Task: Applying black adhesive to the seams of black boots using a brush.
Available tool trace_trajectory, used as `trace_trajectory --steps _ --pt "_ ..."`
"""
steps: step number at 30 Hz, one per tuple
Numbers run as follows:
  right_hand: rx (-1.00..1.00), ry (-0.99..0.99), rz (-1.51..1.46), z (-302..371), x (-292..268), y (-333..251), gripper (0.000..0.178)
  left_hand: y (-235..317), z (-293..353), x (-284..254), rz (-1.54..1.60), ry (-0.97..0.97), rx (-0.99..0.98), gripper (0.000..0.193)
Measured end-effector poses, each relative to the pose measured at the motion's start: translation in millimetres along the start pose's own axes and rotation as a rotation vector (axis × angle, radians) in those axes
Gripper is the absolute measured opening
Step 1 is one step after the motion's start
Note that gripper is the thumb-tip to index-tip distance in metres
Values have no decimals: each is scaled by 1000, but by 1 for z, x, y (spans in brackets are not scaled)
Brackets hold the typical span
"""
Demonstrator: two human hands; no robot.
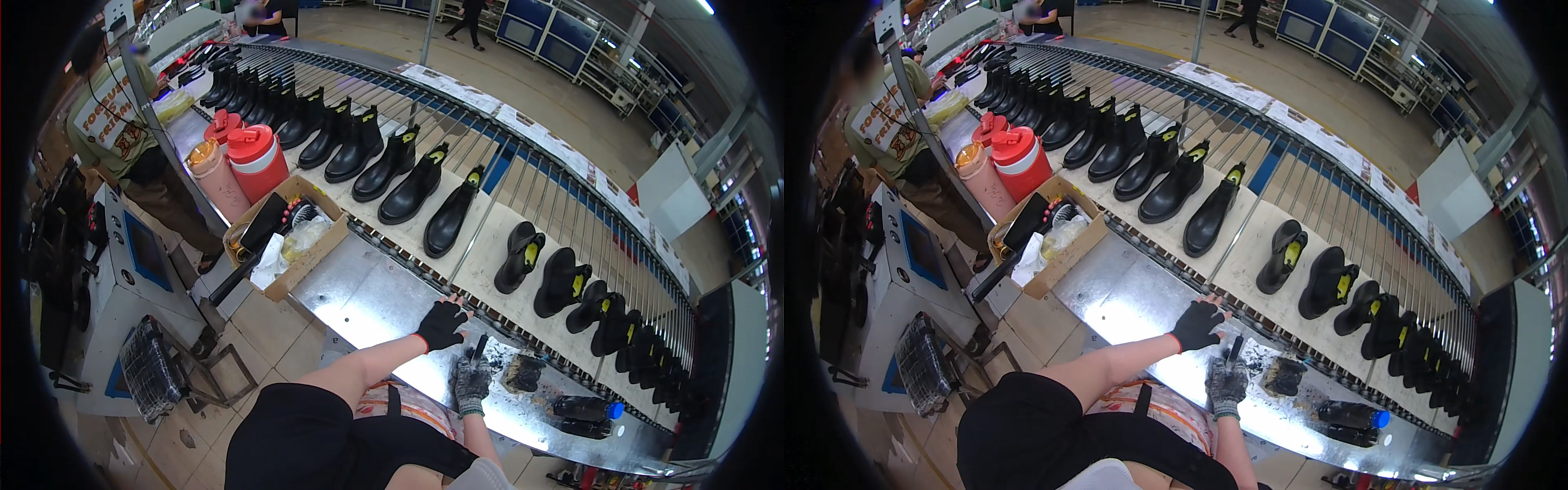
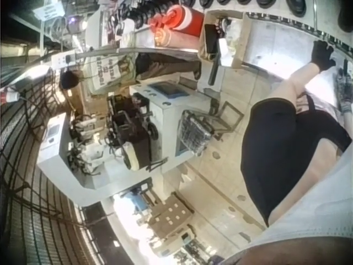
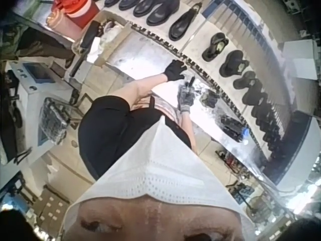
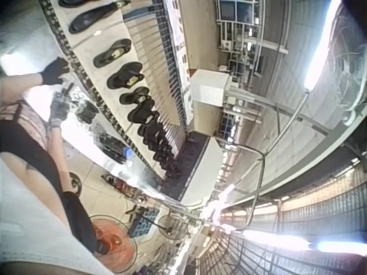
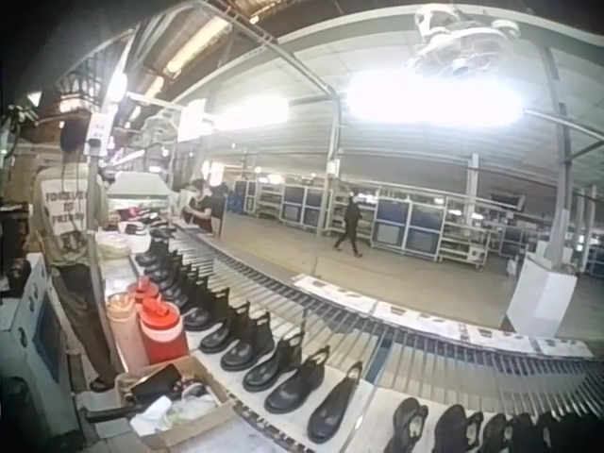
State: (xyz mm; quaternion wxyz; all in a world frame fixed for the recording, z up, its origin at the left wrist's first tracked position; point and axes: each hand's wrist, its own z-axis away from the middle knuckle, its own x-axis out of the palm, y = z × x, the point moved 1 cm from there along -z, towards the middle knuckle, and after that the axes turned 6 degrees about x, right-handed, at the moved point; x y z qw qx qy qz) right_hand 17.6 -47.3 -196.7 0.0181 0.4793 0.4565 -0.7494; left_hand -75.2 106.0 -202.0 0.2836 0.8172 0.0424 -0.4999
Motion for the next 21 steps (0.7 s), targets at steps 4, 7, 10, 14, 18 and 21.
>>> trace_trajectory --steps 4,7,10,14,18,21 --pt "3 17 -38 3 -2 -4 19 -2 3 1 -30 -16 0 55" --pt "-4 27 -11 4 -5 -10 18 -2 2 0 -20 -29 -5 55" --pt "61 -20 -65 4 -4 -8 19 -2 3 3 -16 21 7 54" --pt "-31 22 4 5 -6 -9 22 -1 3 3 11 3 -1 54" --pt "-11 -17 -9 4 -7 -14 27 -6 2 3 5 -39 -16 57" --pt "0 -35 0 4 -14 -25 30 -7 1 1 10 -57 -25 58"
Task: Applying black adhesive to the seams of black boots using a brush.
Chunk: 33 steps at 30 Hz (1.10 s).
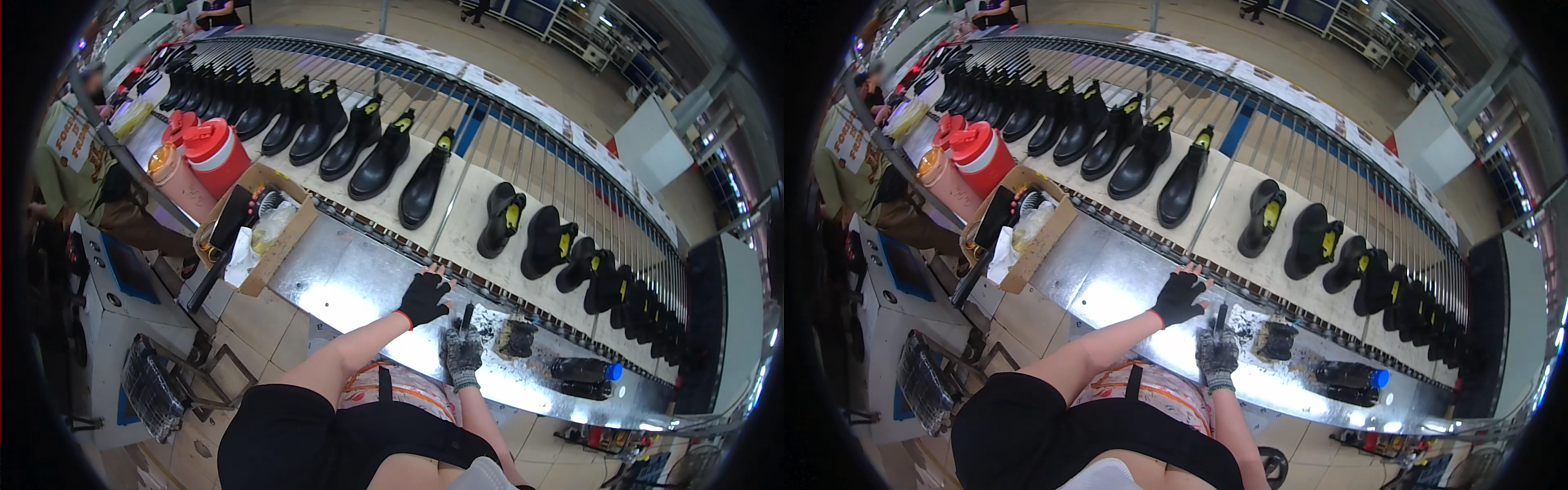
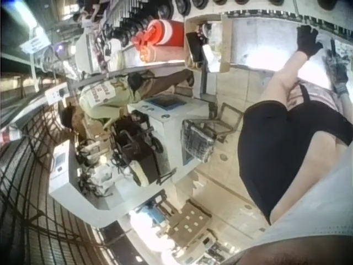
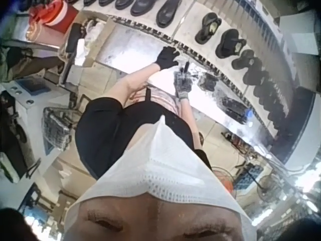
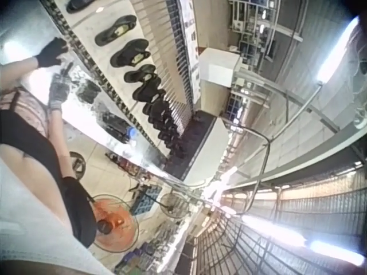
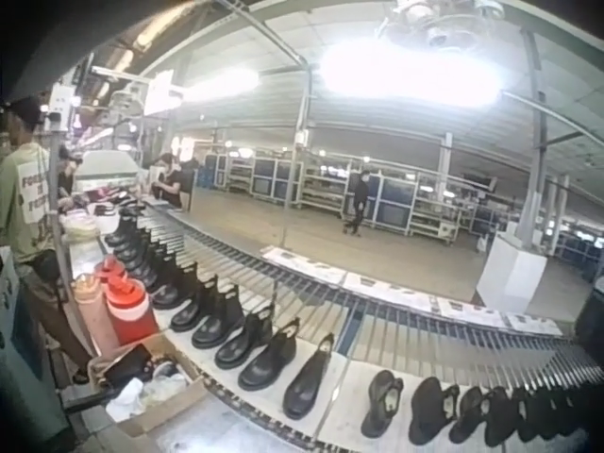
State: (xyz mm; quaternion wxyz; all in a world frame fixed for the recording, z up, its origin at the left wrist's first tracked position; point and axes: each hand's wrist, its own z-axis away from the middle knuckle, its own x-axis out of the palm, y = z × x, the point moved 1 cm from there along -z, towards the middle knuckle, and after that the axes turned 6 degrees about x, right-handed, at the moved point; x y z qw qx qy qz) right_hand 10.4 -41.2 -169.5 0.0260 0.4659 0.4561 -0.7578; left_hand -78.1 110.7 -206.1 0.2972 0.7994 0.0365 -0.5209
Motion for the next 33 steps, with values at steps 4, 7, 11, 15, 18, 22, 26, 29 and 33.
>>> trace_trajectory --steps 4,7,11,15,18,22,26,29,33 --pt "-84 -195 199 -4 -4 4 72 3 -2 0 6 15 11 56" --pt "-110 -231 336 -4 -5 2 69 2 -2 -1 -2 9 6 55" --pt "-85 -210 288 -3 0 8 68 1 -1 -1 -4 20 37 56" --pt "-65 -211 227 1 -4 0 69 -1 -1 -4 10 37 52 55" --pt "-59 -196 212 0 -7 1 68 1 -7 -2 14 23 77 54" --pt "-24 -39 -15 3 -4 5 44 3 -8 -3 -1 35 61 52" --pt "-151 -9 18 1 1 11 53 2 -10 -3 -8 43 58 52" --pt "-142 -61 7 -1 3 14 60 0 -9 -2 -21 58 56 53" --pt "-157 -78 31 -2 6 18 64 -2 -11 -2 -25 40 68 53"
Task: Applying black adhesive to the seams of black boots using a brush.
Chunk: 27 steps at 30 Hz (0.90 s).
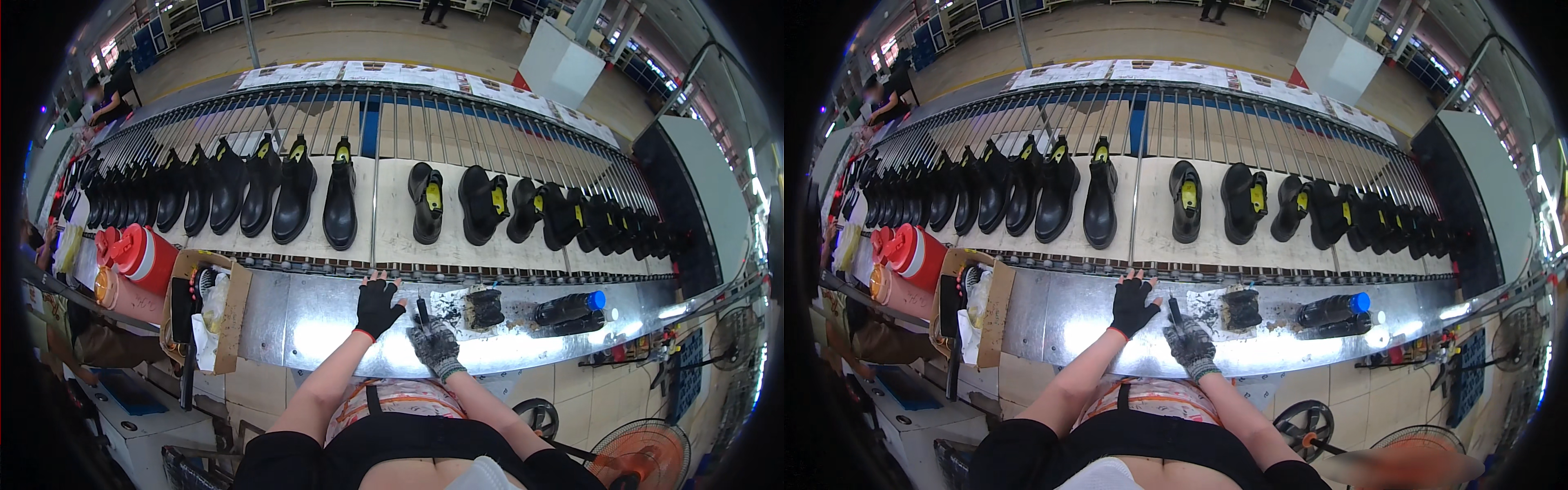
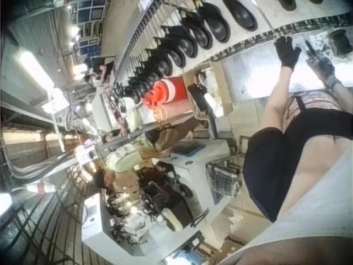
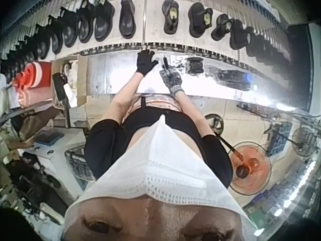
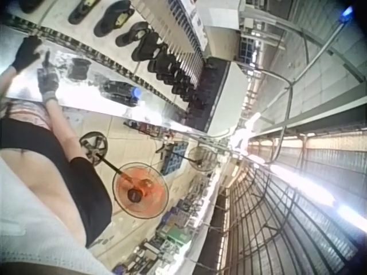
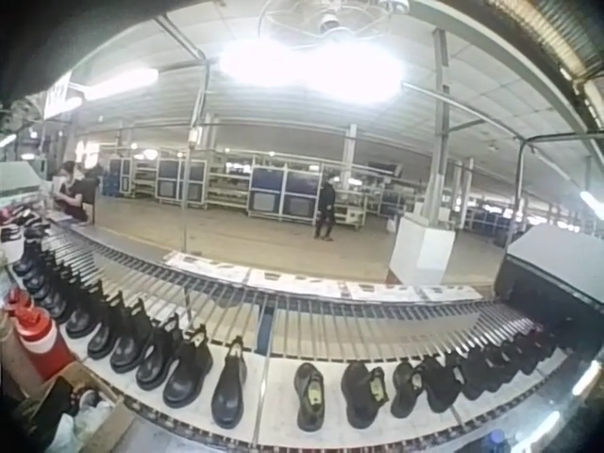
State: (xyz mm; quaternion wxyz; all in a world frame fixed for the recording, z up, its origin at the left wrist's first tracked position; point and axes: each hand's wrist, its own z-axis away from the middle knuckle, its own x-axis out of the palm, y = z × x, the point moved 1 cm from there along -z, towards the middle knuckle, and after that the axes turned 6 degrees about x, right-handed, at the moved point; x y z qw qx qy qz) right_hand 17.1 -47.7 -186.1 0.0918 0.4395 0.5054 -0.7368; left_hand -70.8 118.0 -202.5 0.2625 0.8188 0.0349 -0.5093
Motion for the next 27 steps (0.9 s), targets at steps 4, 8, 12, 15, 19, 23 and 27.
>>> trace_trajectory --steps 4,8,12,15,19,23,27 --pt "-21 18 14 1 1 1 64 2 0 -1 -13 -13 -17 52" --pt "52 -23 29 2 -9 -14 54 0 6 -3 43 219 -12 41" --pt "50 10 -14 2 -7 -7 45 6 7 -10 115 190 -108 23" --pt "39 30 -3 2 -4 -5 42 6 8 -10 109 190 -58 19" --pt "59 23 20 2 -3 -4 42 4 11 -4 93 81 -114 25" --pt "23 42 46 2 1 4 43 0 12 0 43 -76 -153 29" --pt "-18 62 67 2 3 5 44 -15 15 5 112 69 -197 32"
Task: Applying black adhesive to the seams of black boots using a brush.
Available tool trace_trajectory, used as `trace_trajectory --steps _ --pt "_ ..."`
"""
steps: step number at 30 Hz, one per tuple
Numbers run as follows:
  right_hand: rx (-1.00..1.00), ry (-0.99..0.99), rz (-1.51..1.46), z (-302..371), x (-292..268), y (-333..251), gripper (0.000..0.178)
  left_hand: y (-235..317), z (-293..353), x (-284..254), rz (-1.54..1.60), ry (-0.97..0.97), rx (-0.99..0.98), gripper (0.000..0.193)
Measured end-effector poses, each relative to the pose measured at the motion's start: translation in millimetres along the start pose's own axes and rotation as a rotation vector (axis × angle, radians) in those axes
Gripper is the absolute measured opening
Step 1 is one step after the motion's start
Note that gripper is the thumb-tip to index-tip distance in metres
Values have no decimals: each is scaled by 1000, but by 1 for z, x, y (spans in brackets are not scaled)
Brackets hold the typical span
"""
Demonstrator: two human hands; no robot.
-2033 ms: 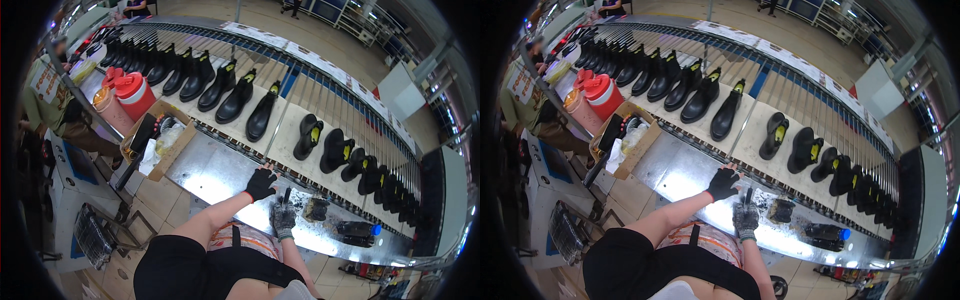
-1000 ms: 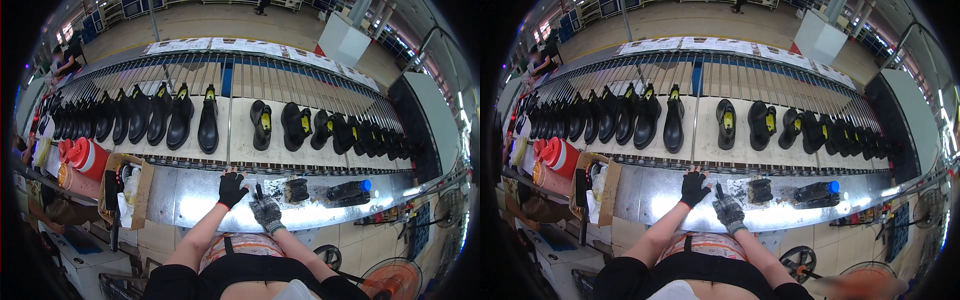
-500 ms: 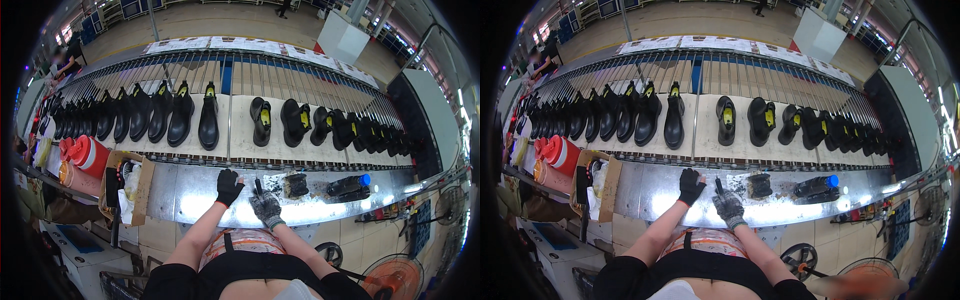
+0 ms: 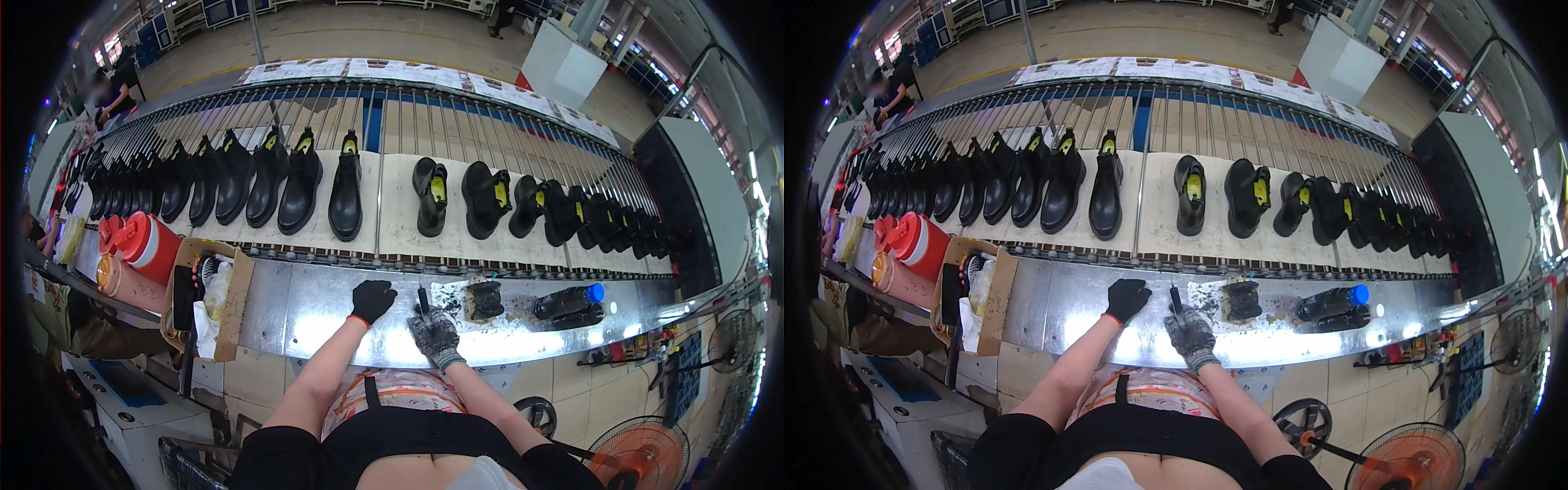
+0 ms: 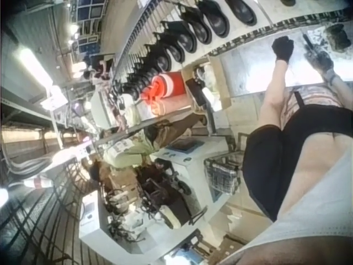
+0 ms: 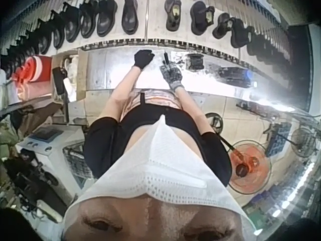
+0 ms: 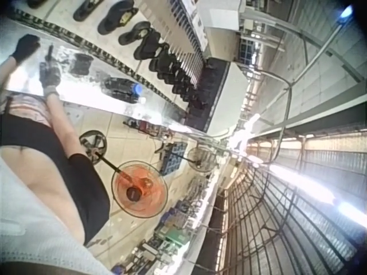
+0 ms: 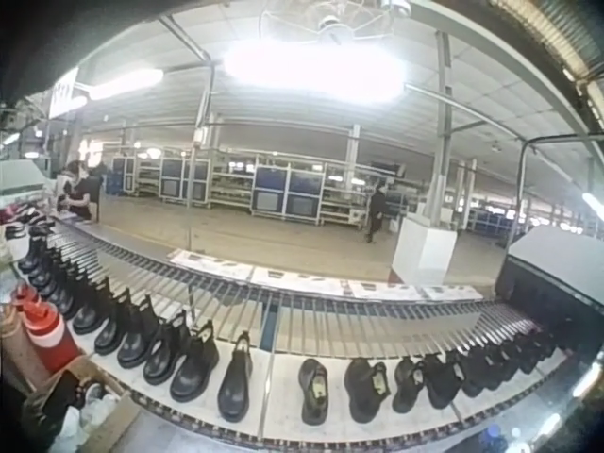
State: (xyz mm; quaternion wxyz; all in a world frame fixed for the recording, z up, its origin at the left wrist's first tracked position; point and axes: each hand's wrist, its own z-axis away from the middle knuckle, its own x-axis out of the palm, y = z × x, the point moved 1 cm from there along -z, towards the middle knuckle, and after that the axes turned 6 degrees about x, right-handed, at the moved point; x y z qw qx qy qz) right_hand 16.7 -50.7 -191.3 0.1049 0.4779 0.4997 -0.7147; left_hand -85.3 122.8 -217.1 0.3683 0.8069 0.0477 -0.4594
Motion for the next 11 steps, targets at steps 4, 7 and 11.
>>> trace_trajectory --steps 4,7,11 --pt "38 -21 -6 0 -1 0 44 3 -24 -39 -113 -528 120 43" --pt "53 -24 -20 2 -8 -6 43 62 -46 -130 -59 -614 169 55" --pt "2 21 -72 2 -7 -7 40 165 -47 -268 264 -261 479 47"
